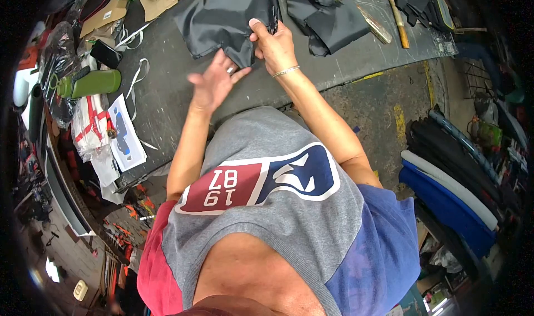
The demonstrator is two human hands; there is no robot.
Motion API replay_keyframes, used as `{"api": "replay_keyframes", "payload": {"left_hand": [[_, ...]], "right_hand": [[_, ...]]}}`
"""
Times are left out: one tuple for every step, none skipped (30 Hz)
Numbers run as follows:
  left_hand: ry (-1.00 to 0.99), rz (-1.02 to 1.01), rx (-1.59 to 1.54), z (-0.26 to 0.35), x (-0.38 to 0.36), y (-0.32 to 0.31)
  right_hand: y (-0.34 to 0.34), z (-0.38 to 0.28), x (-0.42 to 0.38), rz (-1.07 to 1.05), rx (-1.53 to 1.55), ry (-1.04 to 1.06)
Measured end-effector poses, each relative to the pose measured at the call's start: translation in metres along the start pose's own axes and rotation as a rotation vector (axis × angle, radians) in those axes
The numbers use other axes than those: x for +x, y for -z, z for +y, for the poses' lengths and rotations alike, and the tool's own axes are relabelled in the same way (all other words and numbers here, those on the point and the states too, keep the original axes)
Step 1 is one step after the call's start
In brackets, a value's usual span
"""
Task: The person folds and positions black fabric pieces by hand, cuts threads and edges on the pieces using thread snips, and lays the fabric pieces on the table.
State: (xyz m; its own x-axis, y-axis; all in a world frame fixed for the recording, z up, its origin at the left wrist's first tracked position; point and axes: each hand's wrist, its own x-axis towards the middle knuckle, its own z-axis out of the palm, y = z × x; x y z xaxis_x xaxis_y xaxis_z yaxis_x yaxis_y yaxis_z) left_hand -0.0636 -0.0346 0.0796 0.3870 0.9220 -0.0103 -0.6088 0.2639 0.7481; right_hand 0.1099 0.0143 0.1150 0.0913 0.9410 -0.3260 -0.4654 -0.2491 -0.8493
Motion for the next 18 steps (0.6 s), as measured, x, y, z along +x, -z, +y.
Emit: {"api": "replay_keyframes", "payload": {"left_hand": [[-0.041, -0.017, 0.171, -0.008, 0.0, -0.007], [-0.013, -0.003, 0.161, -0.011, 0.003, -0.011], [0.014, 0.014, 0.152, -0.01, 0.007, -0.015], [0.041, 0.031, 0.145, -0.01, 0.011, -0.016], [0.087, 0.164, -0.175, -0.017, 0.017, -0.005], [0.14, 0.255, -0.108, -0.011, 0.019, -0.009], [0.197, 0.344, -0.041, 0.0, 0.022, -0.017], [0.256, 0.432, 0.027, 0.006, 0.025, -0.022], [0.137, 0.45, -0.094, 0.002, 0.029, -0.024], [0.084, 0.454, -0.038, 0.002, 0.029, -0.025], [0.032, 0.458, 0.018, 0.004, 0.03, -0.026], [-0.022, 0.462, 0.073, 0.007, 0.031, -0.028], [-0.056, 0.468, 0.086, 0.012, 0.032, -0.032], [-0.097, 0.47, 0.119, 0.015, 0.033, -0.034], [-0.137, 0.472, 0.154, 0.017, 0.033, -0.035], [-0.173, 0.472, 0.189, 0.019, 0.034, -0.038], [-0.193, 0.467, 0.194, 0.021, 0.034, -0.04], [-0.198, 0.468, 0.238, 0.022, 0.034, -0.043]], "right_hand": [[0.0, -0.002, -0.005, 0.005, -0.011, -0.014], [0.0, -0.003, -0.008, 0.007, -0.024, -0.026], [0.004, -0.001, -0.01, -0.034, -0.022, -0.042], [0.009, 0.0, -0.011, -0.076, -0.02, -0.057], [0.012, 0.001, -0.012, -0.12, -0.016, -0.072], [0.012, -0.001, -0.015, -0.134, -0.081, -0.059], [0.011, -0.005, -0.02, -0.144, -0.145, -0.045], [0.013, -0.008, -0.023, -0.152, -0.209, -0.031], [0.02, -0.007, -0.025, -0.17, -0.2, -0.009], [0.03, -0.005, -0.026, -0.19, -0.191, 0.011], [0.037, -0.004, -0.027, -0.21, -0.182, 0.031], [0.039, -0.007, -0.035, -0.243, -0.211, 0.032], [0.039, -0.013, -0.048, -0.276, -0.241, 0.031], [0.039, -0.017, -0.059, -0.311, -0.271, 0.031], [0.038, -0.016, -0.067, -0.364, -0.248, 0.014], [0.038, -0.019, -0.074, -0.403, -0.232, -0.068], [0.037, -0.026, -0.082, -0.441, -0.214, -0.15], [0.035, -0.031, -0.086, -0.478, -0.195, -0.231]]}}
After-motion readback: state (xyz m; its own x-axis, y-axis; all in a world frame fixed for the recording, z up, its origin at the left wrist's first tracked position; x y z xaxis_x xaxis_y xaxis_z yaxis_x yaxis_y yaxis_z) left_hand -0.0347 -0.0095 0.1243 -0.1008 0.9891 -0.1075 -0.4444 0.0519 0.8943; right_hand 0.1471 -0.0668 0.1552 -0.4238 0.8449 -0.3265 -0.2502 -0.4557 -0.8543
